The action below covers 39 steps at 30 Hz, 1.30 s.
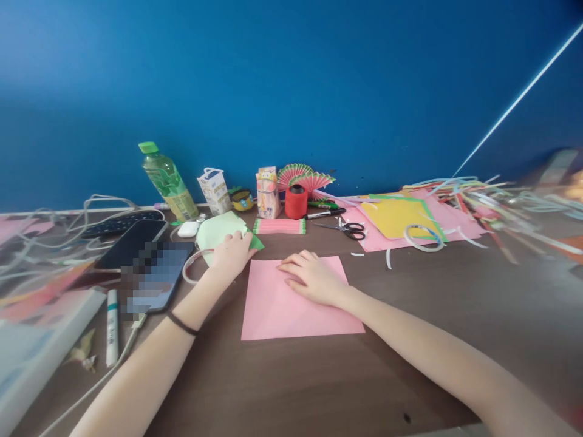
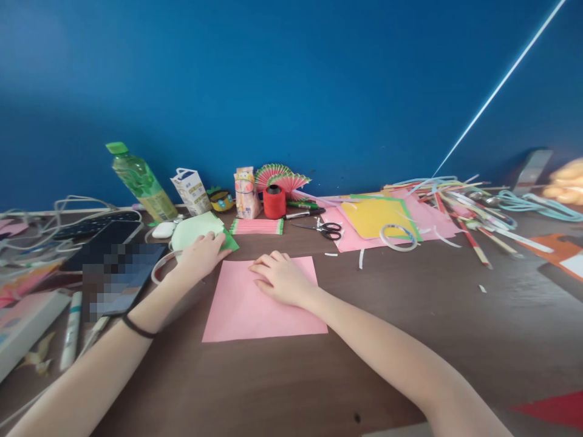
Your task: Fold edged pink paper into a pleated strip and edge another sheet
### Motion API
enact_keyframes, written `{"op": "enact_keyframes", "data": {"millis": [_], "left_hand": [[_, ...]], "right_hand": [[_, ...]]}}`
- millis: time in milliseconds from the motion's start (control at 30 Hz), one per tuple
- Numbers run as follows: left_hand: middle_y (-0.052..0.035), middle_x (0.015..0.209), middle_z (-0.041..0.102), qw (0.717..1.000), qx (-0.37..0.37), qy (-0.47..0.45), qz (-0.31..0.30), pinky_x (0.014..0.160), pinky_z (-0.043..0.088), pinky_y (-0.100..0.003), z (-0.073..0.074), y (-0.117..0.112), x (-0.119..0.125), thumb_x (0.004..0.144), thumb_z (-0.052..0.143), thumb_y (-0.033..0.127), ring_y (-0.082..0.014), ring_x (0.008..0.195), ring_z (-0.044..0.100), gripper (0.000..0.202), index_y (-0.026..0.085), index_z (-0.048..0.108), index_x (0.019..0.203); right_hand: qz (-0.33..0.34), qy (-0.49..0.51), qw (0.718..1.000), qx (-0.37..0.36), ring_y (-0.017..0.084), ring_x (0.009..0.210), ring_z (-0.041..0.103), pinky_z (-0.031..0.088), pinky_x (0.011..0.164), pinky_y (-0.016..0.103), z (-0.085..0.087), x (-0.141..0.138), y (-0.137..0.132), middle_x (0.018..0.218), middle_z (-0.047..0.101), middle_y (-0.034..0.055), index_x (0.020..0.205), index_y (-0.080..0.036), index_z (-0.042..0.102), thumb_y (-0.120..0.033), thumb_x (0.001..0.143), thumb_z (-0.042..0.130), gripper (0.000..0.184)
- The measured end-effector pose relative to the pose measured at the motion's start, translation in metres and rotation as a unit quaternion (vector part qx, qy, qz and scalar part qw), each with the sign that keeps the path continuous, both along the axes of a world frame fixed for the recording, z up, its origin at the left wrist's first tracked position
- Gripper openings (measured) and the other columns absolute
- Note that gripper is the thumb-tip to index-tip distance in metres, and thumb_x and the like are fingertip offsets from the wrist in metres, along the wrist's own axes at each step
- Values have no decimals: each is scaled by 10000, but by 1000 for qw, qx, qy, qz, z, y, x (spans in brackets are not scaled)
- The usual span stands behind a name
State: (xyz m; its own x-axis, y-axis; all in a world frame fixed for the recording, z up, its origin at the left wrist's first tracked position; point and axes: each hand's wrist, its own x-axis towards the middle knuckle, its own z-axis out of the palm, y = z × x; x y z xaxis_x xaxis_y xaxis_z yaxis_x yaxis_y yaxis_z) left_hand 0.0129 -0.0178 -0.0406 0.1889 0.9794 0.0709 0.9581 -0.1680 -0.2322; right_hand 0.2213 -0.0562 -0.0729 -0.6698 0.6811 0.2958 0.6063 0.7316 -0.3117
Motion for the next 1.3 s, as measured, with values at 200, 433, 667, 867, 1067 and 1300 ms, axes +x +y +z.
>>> {"op": "enact_keyframes", "data": {"millis": [200, 433, 667, 867, 1067, 1300], "left_hand": [[-146, 967, 579, 1000, 12, -13, 7, 674, 443, -344, 2, 1, -1, 860, 346, 219, -289, 895, 573, 224, 143, 515, 986], [-101, 876, 618, 976, 76, -181, 98, 651, 438, -350, 22, 6, -14, 850, 334, 291, -272, 798, 605, 222, 187, 496, 961], [-71, 954, 558, 909, 271, -317, 17, 799, 437, -316, 44, 3, -14, 866, 329, 280, -198, 921, 552, 176, 188, 460, 939], [-92, 931, 580, 899, 306, -222, -220, 767, 422, -348, 31, -16, 22, 853, 398, 252, -218, 899, 535, 104, 182, 475, 859], [-118, 1021, 588, 901, 203, -155, -350, 781, 403, -385, -2, -36, 52, 842, 451, 257, -239, 899, 531, 128, 165, 522, 895], [-127, 1192, 456, 774, 115, -622, -39, 962, 345, -399, -9, -17, 43, 777, 547, 292, -244, 1155, 428, 300, 178, 484, 1048]], "right_hand": [[1, 4, 1000, -2, 203, 959, 449, 371, 841, 374, -1, 0, 1, 1124, 570, 66, 1160, -212, 553, -303, 881, 419, 323], [1, 0, 1000, -1, 204, 964, 443, 368, 847, 377, -2, 0, 2, 1127, 570, 59, 1150, -205, 556, -287, 873, 428, 316], [-1, 55, 998, -23, 216, 1043, 451, 363, 897, 419, -1, 1, 2, 1174, 537, 82, 1106, -201, 565, -250, 848, 450, 287], [2, 456, 855, -248, 214, 1129, 472, 387, 931, 403, 5, -2, 11, 1314, 427, 76, 1222, -264, 440, -493, 828, 438, 455], [4, 572, 696, -434, 204, 947, 571, 463, 797, 345, 17, -3, 12, 1035, 623, 20, 1076, -251, 532, -471, 763, 533, 382], [-26, 583, 718, -380, 198, 909, 590, 437, 847, 350, 13, 4, 22, 990, 646, -6, 1059, -237, 570, -215, 675, 584, 385]]}}
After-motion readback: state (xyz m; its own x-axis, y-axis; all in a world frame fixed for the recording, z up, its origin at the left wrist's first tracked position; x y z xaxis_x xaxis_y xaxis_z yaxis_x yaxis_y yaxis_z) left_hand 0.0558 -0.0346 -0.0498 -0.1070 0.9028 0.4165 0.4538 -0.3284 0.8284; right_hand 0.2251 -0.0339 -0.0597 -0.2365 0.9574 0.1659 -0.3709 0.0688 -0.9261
